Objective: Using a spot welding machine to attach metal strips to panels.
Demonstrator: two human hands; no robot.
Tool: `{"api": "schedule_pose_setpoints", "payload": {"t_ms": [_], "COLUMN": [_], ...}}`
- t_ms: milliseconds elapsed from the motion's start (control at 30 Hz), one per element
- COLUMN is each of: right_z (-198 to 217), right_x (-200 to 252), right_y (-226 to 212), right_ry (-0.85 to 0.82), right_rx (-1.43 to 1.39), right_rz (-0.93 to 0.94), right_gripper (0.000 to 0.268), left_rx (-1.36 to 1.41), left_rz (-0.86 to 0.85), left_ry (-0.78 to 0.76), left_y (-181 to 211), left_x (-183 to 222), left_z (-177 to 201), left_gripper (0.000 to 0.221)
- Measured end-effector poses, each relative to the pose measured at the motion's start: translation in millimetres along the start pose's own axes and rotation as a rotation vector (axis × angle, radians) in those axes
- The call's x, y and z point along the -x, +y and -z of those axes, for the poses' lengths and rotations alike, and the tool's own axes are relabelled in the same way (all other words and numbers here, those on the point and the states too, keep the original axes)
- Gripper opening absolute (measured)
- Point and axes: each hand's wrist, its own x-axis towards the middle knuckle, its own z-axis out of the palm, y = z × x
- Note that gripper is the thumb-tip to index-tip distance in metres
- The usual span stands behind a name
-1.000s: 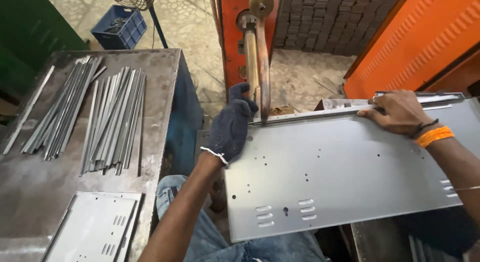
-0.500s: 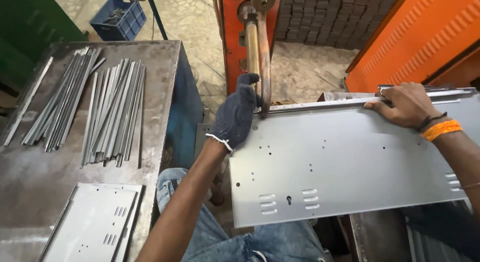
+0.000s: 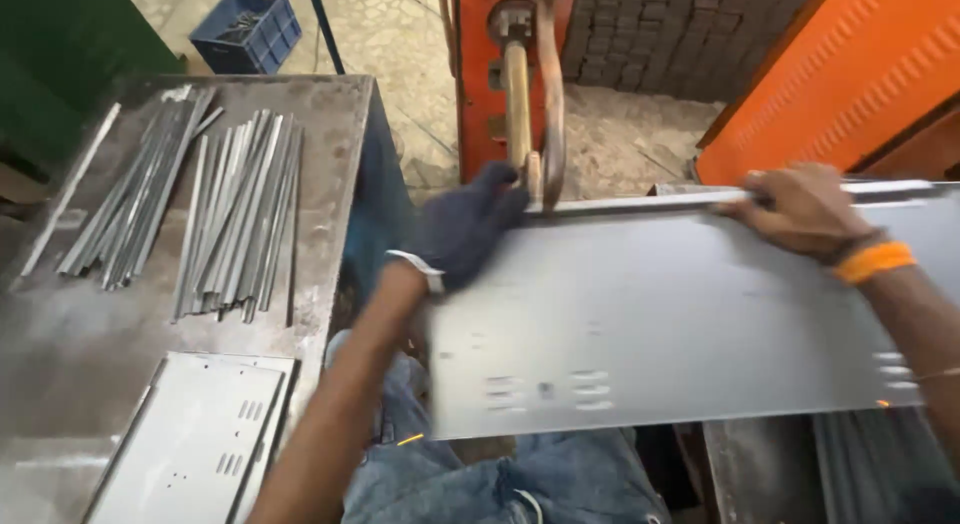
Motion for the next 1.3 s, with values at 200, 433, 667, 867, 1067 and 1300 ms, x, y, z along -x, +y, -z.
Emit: {"api": "schedule_pose_setpoints", "payload": {"t_ms": [200, 433, 667, 867, 1067, 1300], "right_z": [27.2, 5.9, 26.6, 23.4, 16.8, 28.6], "right_x": [-29.3, -30.9, -22.2, -21.9, -22.6, -31.4], "right_y": [-94.0, -104.0, -135.5, -136.9, -135.5, -151.7], "right_ry": [0.076, 0.138, 0.195, 0.222, 0.164, 0.074], "right_rx": [-0.296, -0.396, -0.398, -0.445, -0.471, -0.452], "right_rz": [0.289, 0.331, 0.325, 0.371, 0.302, 0.295], "right_gripper": [0.045, 0.026, 0.03, 0.026, 0.026, 0.03], "left_rx": [-0.362, -0.566, -0.567, -0.309, -0.416, -0.486], "left_rz": [0.12, 0.669, -0.266, -0.251, -0.153, -0.16], "left_ry": [-0.029, -0.176, 0.231, 0.065, 0.019, 0.001], "left_y": [-82.8, -110.3, -89.4, -23.9, -15.5, -24.3], "left_x": [35.5, 82.2, 59.8, 5.5, -5.7, 0.5], "left_z": [79.7, 155.6, 94.4, 5.9, -2.2, 9.0], "left_gripper": [0.048, 0.062, 0.053, 0.034, 0.04, 0.05]}}
